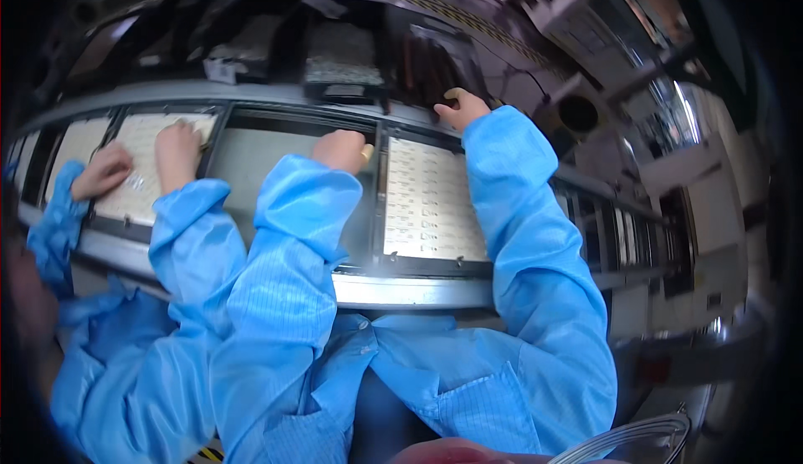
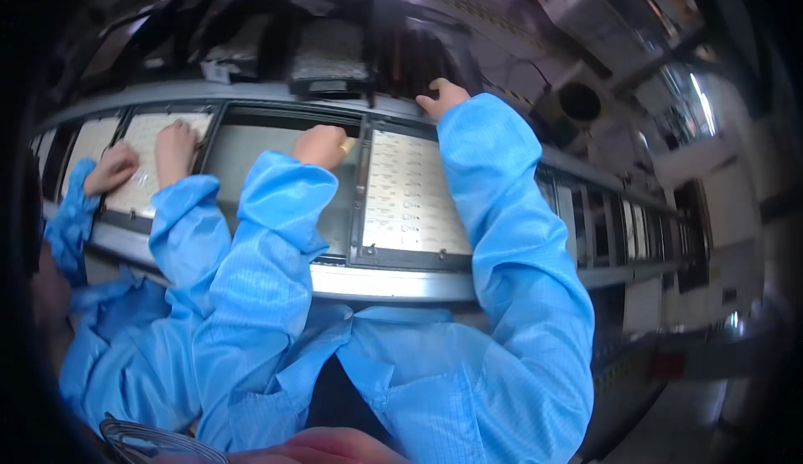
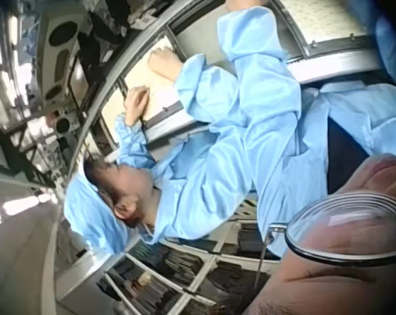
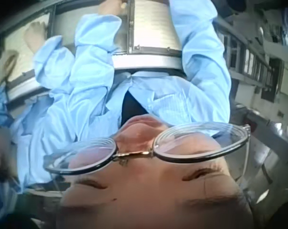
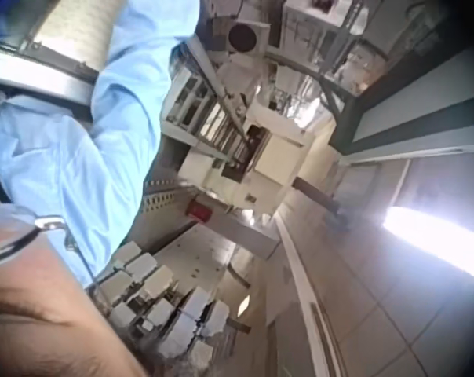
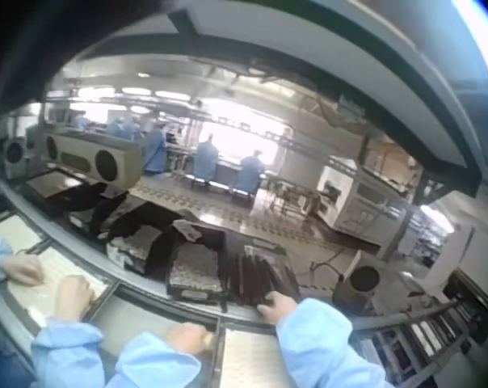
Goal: The person places small electronic components onto circuit board panels by hand, secures the panels with alignment bars, and pushes the assembled boards along the conveyor track.
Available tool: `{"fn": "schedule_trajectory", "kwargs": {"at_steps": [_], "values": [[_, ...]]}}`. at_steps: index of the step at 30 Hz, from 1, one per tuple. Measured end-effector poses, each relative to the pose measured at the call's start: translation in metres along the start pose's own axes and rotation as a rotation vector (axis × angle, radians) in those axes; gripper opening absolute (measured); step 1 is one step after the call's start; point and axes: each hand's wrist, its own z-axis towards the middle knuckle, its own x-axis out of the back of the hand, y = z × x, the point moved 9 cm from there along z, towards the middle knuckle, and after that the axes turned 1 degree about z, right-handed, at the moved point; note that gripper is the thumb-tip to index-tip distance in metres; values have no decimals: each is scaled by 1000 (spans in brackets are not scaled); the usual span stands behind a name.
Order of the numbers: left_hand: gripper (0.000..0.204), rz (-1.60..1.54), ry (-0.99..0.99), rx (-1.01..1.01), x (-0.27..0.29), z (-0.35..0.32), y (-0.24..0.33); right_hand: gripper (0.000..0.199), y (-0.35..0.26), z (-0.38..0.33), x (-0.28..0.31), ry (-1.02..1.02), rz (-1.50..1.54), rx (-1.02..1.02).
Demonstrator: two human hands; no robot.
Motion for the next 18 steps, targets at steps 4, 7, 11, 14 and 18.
{"fn": "schedule_trajectory", "kwargs": {"at_steps": [4,7,11,14,18], "values": [[25,-65,-25,32,0,-3,-11,66,24,47,-44,-1,-256,-127],[27,-120,45,14,-6,-8,-28,67,36,60,-70,-132,-273,-155],[32,-167,56,4,6,-3,-15,69,53,63,-78,-183,-208,-186],[31,-161,67,-43,5,2,-9,73,94,97,-70,-165,-297,-133],[30,-190,19,-8,-11,6,-36,72,70,99,-78,-199,-165,-155]]}}
